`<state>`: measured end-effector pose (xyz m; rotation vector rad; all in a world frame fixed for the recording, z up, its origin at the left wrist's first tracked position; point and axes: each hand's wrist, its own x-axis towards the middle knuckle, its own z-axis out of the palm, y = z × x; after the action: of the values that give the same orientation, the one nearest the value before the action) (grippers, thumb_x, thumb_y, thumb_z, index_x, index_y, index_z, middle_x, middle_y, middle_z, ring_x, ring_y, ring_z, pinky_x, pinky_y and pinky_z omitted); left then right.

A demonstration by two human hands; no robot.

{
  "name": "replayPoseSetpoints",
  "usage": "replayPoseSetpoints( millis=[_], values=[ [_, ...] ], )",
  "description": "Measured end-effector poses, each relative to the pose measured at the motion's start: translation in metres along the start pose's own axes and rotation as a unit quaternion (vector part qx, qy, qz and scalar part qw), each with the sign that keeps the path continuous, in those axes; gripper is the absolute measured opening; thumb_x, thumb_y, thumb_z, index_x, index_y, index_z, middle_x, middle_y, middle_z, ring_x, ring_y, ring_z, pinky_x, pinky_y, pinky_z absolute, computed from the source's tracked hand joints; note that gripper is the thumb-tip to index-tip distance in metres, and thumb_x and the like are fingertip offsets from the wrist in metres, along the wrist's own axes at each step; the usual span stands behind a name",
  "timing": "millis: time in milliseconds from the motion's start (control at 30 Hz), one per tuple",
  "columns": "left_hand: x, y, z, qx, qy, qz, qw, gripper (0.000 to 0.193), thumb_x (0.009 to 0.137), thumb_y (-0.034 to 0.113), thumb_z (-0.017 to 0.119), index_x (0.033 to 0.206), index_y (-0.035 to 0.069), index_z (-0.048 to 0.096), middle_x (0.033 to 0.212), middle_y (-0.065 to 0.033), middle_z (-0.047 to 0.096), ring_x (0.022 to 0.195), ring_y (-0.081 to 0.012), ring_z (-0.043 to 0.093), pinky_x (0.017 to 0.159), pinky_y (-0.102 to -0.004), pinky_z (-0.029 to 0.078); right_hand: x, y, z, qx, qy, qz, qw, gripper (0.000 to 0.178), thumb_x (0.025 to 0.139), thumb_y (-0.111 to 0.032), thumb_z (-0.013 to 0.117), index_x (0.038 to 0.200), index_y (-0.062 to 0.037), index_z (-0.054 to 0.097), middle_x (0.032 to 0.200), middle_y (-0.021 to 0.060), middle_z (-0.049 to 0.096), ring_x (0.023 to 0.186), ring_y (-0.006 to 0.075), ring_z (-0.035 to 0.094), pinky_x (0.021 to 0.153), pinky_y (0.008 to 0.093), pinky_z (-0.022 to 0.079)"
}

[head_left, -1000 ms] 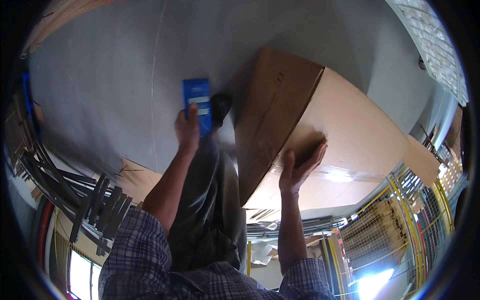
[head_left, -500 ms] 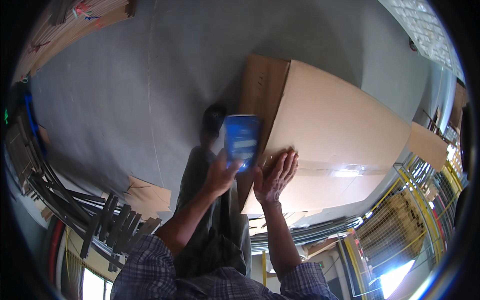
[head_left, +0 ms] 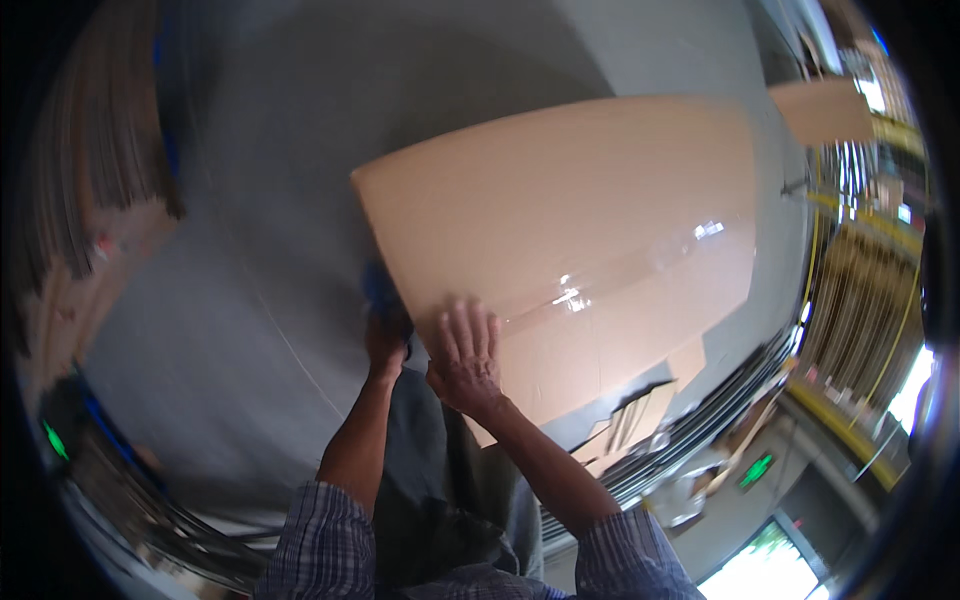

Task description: The person assembles a flat cardboard sheet into a box by folding the flaps and securing them with packing tape. They use a tape dispenser to apply tape along the seams and edges, then lift and reposition the box to complete the assembly.

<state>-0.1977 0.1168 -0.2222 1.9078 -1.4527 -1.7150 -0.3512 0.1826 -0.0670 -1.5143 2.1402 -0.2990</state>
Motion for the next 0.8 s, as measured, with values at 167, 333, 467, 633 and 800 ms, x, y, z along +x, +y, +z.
replayPoseSetpoints(
  millis=[167,333,467,633,800],
  values=[
    [-0.04,0.063,-0.134,0.096,-0.025,0.072,0.992,0.049,0.094,0.043,0.063,0.119,0.001,0.058,0.106,-0.0125,0.061,0.096,-0.0216,0.056,0.089,-0.0405,0.047,-0.076,0.038,-0.002,-0.117,-0.07,-0.001,0.991,0.073,0.081,-0.016,0.058,0.151,-0.0072,0.038,0.16,0.0123,0.031,0.149,0.0312,0.026,0.12,0.054,0.018],
    [-0.083,0.167,-0.187,0.466,-0.187,0.214,0.838,0.031,0.086,0.016,0.073,0.109,0.0,0.06,0.102,-0.0214,0.063,0.091,-0.0397,0.061,0.086,-0.0468,0.047,-0.185,0.108,-0.035,-0.073,-0.009,0.254,0.964,0.063,0.075,-0.003,0.063,0.137,-0.0132,0.054,0.155,0.0088,0.038,0.143,0.0291,0.035,0.12,0.0507,0.023],
    [-0.123,0.253,-0.106,0.453,-0.371,0.501,0.638,0.027,0.077,0.012,0.078,0.097,0.003,0.062,0.094,-0.0171,0.066,0.095,-0.0381,0.063,0.102,-0.052,0.045,-0.211,0.108,-0.081,0.398,0.057,0.342,0.849,0.088,0.073,-0.006,0.079,0.15,-0.0086,0.035,0.16,0.0111,0.03,0.147,0.0316,0.029,0.118,0.0506,0.029],
    [-0.18,0.334,0.002,0.427,-0.519,0.559,0.486,0.023,0.078,0.008,0.076,0.095,0.003,0.062,0.092,-0.0138,0.067,0.095,-0.032,0.065,0.107,-0.0534,0.042,-0.234,0.085,-0.115,0.662,0.138,0.165,0.718,0.11,0.07,-0.02,0.091,0.157,-0.0123,0.023,0.162,0.013,0.025,0.149,0.0325,0.024,0.12,0.05,0.025],
    [-0.229,0.36,0.054,0.466,-0.57,0.532,0.419,0.023,0.078,0.008,0.075,0.096,0.003,0.062,0.09,-0.0126,0.066,0.092,-0.032,0.065,0.108,-0.054,0.042,-0.262,0.062,-0.121,0.667,0.231,0.068,0.705,0.077,0.074,-0.016,0.087,0.142,-0.0093,0.051,0.153,0.0139,0.041,0.148,0.0311,0.028,0.116,0.0451,0.031]
  ],
)
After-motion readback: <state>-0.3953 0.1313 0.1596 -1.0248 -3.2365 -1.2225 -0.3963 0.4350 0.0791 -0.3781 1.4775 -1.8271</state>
